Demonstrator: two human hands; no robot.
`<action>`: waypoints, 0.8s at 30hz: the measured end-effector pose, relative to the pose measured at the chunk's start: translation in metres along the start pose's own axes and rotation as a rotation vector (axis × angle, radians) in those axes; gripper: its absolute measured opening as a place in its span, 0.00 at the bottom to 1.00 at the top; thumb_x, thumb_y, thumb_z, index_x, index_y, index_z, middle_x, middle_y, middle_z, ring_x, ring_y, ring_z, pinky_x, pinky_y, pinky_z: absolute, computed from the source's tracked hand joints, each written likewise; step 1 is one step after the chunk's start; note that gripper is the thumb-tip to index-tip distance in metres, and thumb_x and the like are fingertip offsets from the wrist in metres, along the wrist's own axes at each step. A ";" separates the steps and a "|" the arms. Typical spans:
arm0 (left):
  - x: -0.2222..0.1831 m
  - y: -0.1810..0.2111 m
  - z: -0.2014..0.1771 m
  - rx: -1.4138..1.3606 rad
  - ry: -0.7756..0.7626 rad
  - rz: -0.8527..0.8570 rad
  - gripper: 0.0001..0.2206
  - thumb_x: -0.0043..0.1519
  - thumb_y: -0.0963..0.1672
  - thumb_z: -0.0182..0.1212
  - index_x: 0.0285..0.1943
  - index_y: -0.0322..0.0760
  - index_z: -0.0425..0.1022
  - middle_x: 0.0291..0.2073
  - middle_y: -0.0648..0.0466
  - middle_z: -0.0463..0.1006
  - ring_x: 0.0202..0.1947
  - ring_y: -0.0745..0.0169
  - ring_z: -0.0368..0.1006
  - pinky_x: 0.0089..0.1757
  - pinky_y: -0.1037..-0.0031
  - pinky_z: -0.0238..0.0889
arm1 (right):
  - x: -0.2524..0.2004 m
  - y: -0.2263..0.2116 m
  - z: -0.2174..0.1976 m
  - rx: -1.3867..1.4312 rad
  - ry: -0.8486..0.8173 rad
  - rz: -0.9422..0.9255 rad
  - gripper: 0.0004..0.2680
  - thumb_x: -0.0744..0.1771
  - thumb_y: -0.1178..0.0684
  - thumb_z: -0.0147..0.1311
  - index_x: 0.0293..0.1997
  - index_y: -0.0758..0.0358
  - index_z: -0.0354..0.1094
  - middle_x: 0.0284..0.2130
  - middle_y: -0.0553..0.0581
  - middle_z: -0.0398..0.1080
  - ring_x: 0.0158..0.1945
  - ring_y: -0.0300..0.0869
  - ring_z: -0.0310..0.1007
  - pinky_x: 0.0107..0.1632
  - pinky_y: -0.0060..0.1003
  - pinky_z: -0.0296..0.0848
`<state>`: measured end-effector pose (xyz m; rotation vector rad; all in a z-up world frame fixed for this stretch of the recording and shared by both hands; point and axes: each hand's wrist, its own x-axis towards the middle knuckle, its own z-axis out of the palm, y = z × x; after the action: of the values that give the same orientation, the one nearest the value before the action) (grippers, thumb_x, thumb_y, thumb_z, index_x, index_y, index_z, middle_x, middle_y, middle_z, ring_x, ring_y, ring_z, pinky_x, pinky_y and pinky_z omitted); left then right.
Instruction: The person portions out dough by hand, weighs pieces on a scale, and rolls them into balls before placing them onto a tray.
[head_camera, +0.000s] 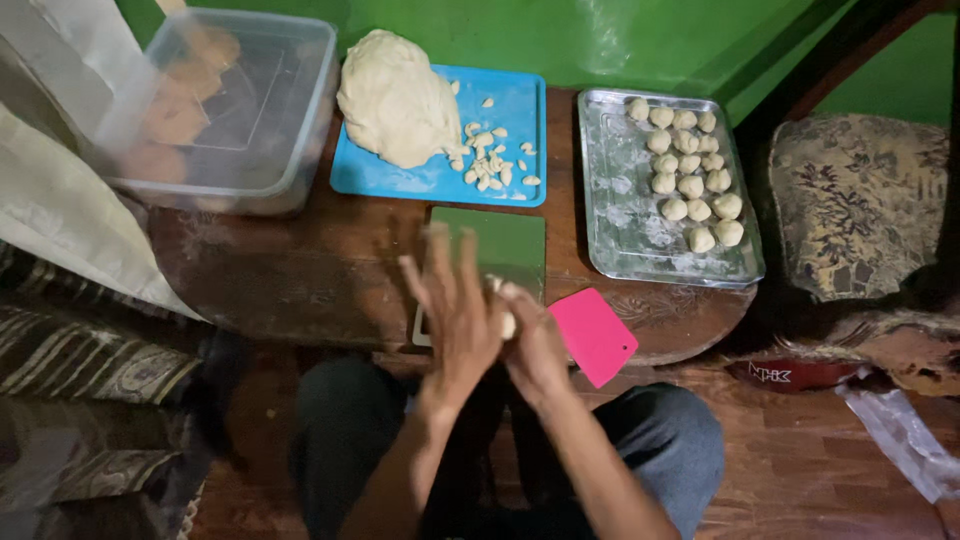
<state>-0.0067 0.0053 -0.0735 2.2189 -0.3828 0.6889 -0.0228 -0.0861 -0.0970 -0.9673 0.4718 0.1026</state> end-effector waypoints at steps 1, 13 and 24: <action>0.004 -0.004 -0.004 0.059 0.080 -0.039 0.27 0.70 0.51 0.52 0.74 0.33 0.57 0.72 0.32 0.49 0.74 0.32 0.50 0.68 0.36 0.19 | 0.012 0.023 -0.013 -0.028 -0.015 -0.106 0.12 0.69 0.49 0.52 0.53 0.67 0.73 0.36 0.59 0.75 0.39 0.45 0.73 0.48 0.44 0.76; -0.009 -0.040 -0.039 -0.674 0.318 -0.484 0.18 0.70 0.49 0.46 0.59 0.32 0.66 0.59 0.38 0.65 0.55 0.45 0.73 0.56 0.56 0.68 | 0.045 -0.061 0.015 -0.863 -0.186 -0.314 0.28 0.71 0.34 0.37 0.75 0.66 0.50 0.69 0.73 0.55 0.73 0.66 0.49 0.72 0.66 0.45; -0.032 -0.057 -0.042 -0.616 0.252 -0.408 0.10 0.70 0.42 0.54 0.55 0.28 0.72 0.42 0.43 0.73 0.39 0.52 0.76 0.44 0.65 0.71 | 0.078 -0.066 -0.019 -0.958 -0.083 -0.765 0.05 0.70 0.57 0.55 0.47 0.66 0.74 0.30 0.64 0.76 0.34 0.49 0.79 0.41 0.47 0.76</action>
<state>-0.0204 0.0764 -0.1020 1.5360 0.0002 0.5275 0.0595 -0.1485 -0.0889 -2.0147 -0.0894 -0.3572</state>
